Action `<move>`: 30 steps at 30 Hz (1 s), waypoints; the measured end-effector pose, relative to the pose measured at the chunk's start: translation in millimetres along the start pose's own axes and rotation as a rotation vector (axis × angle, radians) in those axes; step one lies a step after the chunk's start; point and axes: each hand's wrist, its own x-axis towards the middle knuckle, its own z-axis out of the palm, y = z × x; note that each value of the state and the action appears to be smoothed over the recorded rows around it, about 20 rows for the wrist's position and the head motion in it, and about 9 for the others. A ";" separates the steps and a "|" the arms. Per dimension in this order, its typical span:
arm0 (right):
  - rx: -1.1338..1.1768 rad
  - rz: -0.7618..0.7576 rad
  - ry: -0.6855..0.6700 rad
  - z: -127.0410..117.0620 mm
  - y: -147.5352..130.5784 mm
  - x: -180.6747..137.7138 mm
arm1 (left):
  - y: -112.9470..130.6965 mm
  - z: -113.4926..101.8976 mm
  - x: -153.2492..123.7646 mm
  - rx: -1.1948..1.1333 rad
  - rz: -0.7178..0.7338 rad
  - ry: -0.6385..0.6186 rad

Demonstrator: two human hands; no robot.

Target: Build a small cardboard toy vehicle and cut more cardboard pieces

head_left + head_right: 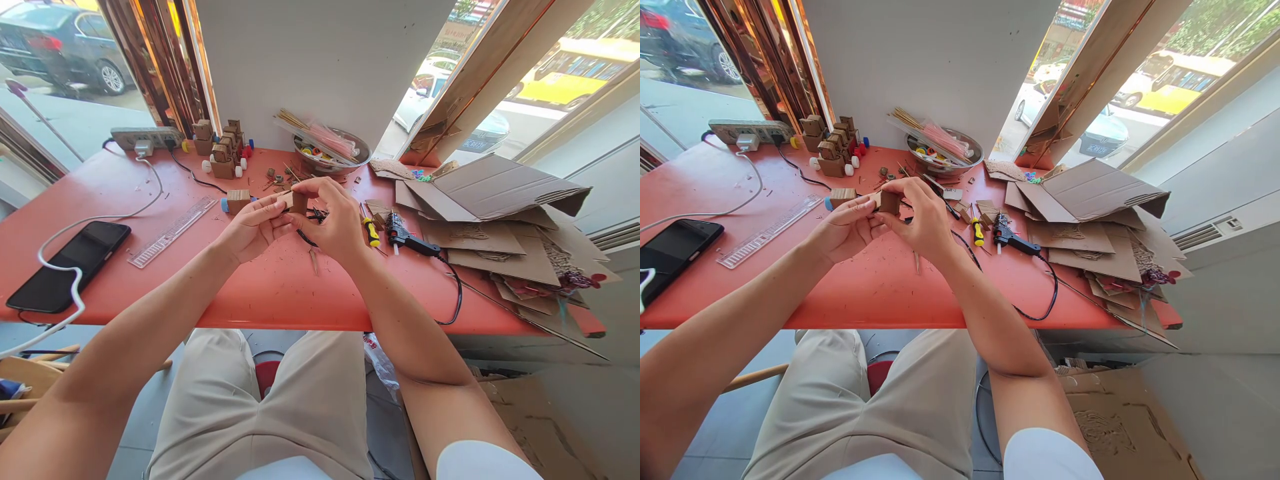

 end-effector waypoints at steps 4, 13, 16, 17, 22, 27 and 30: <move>-0.013 -0.040 0.008 1.4 1.3 -0.9 | 0.8 3.5 -1.3 0.000 0.015 -0.004; -0.028 -0.098 -0.046 -0.8 5.5 0.1 | -1.5 -0.8 -0.1 -0.007 0.045 -0.003; -0.019 -0.127 -0.035 0.3 8.2 -0.9 | -2.3 0.6 -0.4 0.005 0.083 -0.024; -0.007 -0.137 -0.032 0.5 8.5 -0.9 | -2.5 1.0 -0.3 0.016 0.099 -0.028; 0.088 -0.079 -0.064 -2.8 5.4 2.2 | -2.9 -3.4 2.4 0.150 0.285 -0.017; 0.335 0.142 -0.131 -4.0 4.9 4.1 | -4.1 -12.7 6.5 0.421 0.574 0.033; 0.451 0.238 -0.113 -0.9 5.5 3.7 | -6.8 -14.4 7.9 0.518 0.627 0.039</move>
